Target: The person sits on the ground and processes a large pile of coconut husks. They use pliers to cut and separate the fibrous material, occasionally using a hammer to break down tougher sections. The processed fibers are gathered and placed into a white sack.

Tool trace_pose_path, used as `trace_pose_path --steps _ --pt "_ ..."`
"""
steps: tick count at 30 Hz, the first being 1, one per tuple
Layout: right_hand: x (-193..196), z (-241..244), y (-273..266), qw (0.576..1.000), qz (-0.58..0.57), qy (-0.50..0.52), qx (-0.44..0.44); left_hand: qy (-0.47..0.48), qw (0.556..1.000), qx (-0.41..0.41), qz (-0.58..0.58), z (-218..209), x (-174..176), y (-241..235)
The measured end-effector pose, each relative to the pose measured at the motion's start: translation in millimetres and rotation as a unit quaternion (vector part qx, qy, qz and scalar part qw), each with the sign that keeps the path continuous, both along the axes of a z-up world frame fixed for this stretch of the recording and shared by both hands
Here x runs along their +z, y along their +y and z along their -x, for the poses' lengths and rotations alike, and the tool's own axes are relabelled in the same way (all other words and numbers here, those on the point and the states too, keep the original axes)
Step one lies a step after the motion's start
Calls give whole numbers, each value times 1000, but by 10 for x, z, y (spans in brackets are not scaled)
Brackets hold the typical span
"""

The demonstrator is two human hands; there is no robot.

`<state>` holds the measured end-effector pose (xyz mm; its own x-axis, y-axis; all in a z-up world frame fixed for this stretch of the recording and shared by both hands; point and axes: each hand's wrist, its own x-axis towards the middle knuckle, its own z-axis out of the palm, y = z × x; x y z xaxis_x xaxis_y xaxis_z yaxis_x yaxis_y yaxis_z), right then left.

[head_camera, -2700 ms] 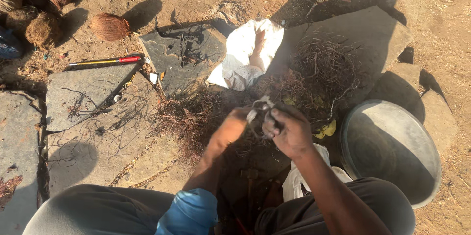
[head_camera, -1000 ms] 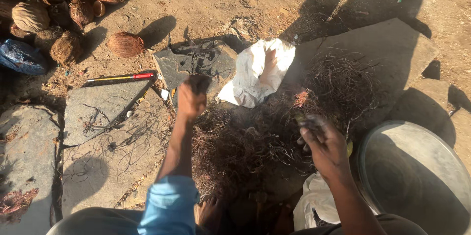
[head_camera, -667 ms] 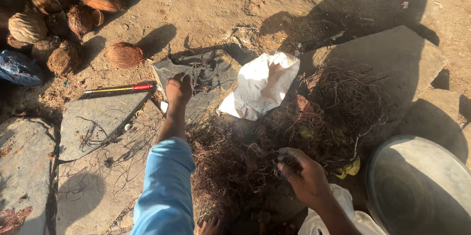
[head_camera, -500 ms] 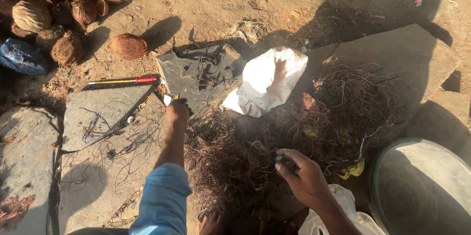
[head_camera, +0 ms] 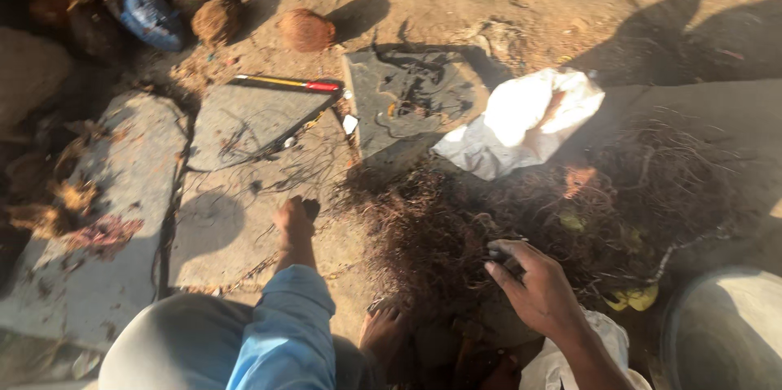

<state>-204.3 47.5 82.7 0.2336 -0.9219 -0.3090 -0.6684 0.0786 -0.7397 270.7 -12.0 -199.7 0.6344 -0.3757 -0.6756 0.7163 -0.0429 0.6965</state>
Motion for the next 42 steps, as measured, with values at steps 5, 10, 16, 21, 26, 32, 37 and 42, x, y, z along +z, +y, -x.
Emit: trace_pose_path --steps 5,10,16,21,26,32,37,42 --pt "-74 -30 40 999 8 29 33 127 981 14 144 -144 56 -216" --pt "-227 0 -13 997 -5 45 54 101 971 83 202 -490 401 -535" --pt "-153 -59 -16 996 -20 61 59 -126 983 113 -64 -406 727 -409" --pt "147 113 -123 989 128 51 52 -491 839 -190 -135 1323 837 -584" --pt "313 762 -235 965 159 -1 -209 -332 818 -441 162 3053 1194 -104" --pt "-460 958 -271 979 88 118 -143 -667 403 -626 21 3521 1075 422" --pt "-1603 685 63 983 33 180 -10 -675 346 -651 -39 3309 840 394" --pt "-2027 859 152 909 -179 348 144 -590 417 -672 -160 3053 943 115"
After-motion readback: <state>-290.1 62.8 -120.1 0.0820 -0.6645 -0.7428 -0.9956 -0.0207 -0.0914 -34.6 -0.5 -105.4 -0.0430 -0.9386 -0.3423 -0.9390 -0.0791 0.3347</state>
